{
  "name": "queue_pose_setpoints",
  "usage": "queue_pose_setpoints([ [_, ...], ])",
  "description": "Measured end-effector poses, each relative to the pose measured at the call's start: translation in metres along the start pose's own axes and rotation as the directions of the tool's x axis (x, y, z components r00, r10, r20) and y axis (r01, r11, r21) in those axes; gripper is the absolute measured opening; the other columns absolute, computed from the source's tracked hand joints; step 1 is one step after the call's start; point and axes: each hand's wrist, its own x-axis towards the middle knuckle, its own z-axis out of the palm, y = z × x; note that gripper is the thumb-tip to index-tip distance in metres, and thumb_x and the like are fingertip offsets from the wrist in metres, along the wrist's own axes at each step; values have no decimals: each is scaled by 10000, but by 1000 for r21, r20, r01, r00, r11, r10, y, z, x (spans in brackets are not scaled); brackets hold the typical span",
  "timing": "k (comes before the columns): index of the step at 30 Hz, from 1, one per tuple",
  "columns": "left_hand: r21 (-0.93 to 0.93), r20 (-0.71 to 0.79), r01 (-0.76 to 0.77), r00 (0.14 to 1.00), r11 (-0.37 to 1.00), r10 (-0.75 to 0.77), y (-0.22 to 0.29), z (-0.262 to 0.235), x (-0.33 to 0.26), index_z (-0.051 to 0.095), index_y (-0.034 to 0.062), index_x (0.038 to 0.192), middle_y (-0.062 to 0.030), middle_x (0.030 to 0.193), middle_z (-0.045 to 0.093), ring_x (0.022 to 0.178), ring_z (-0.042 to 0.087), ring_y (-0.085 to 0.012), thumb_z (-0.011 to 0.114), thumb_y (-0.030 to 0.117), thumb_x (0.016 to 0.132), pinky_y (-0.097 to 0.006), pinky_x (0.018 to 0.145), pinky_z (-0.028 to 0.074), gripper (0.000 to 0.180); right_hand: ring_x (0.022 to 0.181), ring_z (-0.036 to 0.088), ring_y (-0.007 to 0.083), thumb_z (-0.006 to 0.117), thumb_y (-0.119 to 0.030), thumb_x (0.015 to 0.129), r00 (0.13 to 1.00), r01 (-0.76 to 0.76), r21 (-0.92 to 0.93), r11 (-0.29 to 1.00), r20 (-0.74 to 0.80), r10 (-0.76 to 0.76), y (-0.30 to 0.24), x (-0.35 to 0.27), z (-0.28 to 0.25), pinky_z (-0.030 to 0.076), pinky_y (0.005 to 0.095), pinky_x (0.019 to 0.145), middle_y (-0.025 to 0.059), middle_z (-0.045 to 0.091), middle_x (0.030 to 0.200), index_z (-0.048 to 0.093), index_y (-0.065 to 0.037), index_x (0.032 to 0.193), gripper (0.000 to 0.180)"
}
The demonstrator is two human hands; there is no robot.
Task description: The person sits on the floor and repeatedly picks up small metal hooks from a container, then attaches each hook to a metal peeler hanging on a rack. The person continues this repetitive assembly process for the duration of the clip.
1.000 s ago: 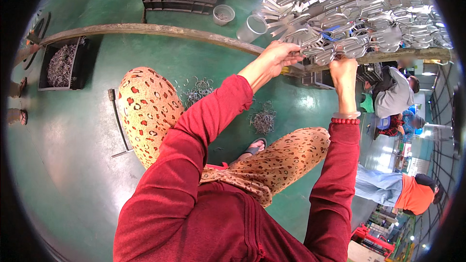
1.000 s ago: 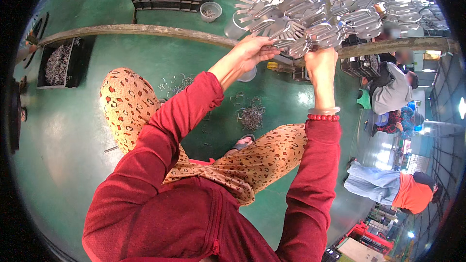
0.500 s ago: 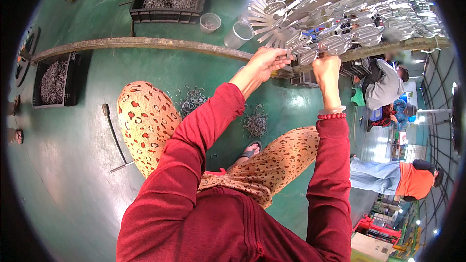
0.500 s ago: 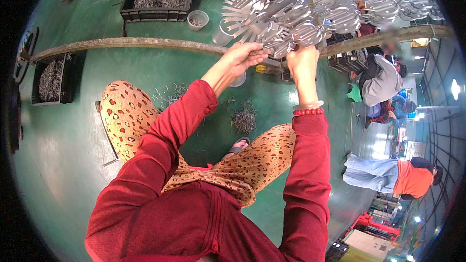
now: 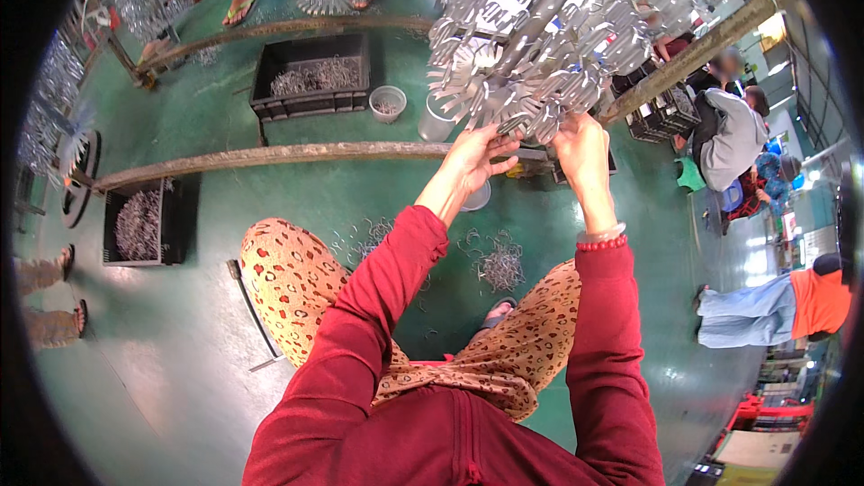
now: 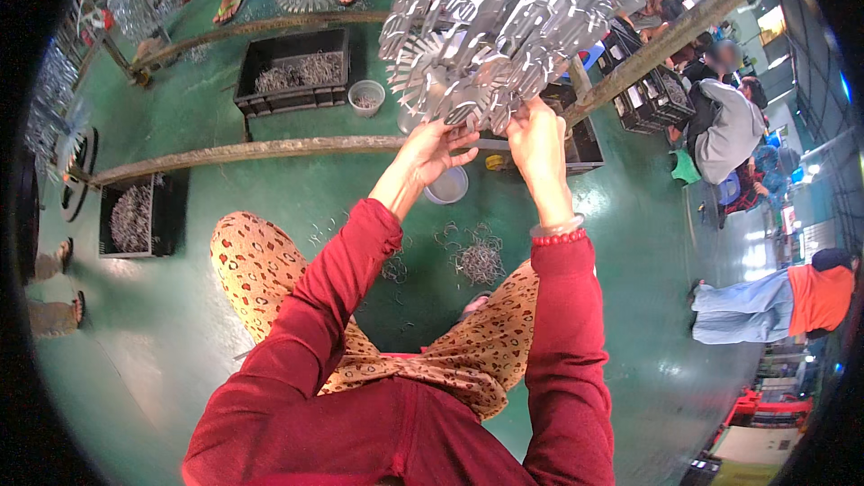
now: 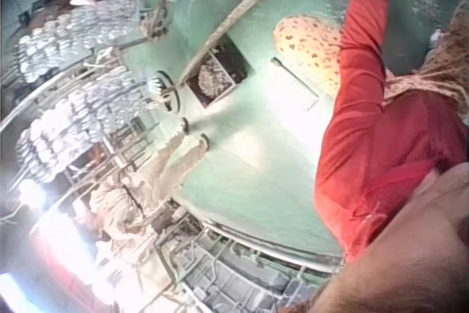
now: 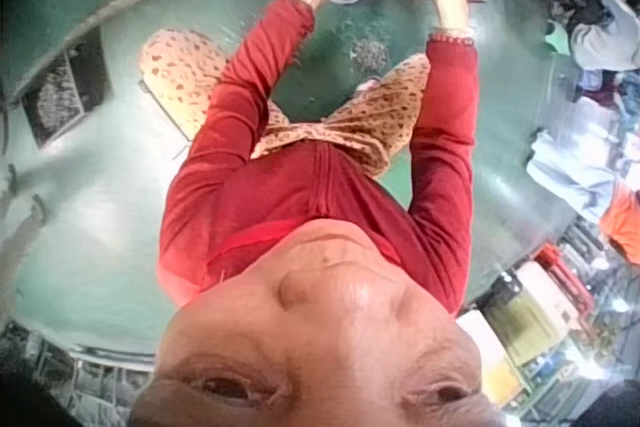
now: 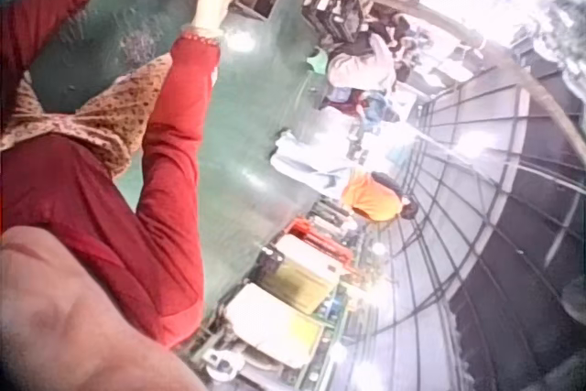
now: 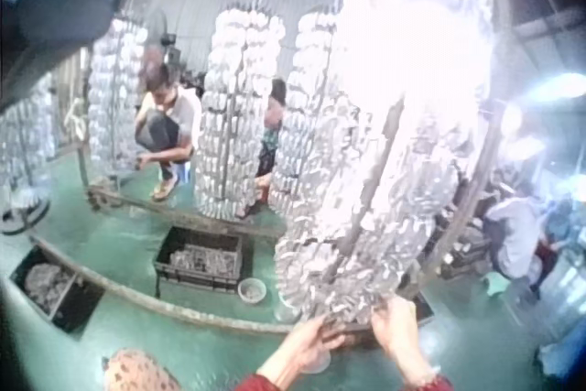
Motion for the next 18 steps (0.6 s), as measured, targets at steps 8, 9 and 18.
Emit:
queue_pose_setpoints([
  [8,-68,0,49,999,996,-49,-2,-1,6,538,29,1011,-172,1096,579,1084,551,-314,452,152,936,-528,846,468,167,828,655,204,449,-66,944,988,-65,535,842,-82,128,24,-41,-9,579,294,655,203,618,1049,500,74,1202,298],
  [9,-88,-3,57,998,995,-57,-4,1,6,539,38,993,-188,1115,569,1100,540,-330,471,137,926,-538,868,455,137,810,660,199,447,-81,948,988,-59,533,844,-91,127,25,-42,-10,577,291,634,200,628,1024,516,68,1183,287],
  [18,-22,-8,46,999,999,-46,-10,20,4,547,64,990,-148,1090,597,1107,543,-305,550,138,874,-546,888,422,138,686,659,155,532,-98,913,984,-49,501,864,-124,128,36,-29,-5,548,265,568,137,670,870,601,42,1066,219],
])
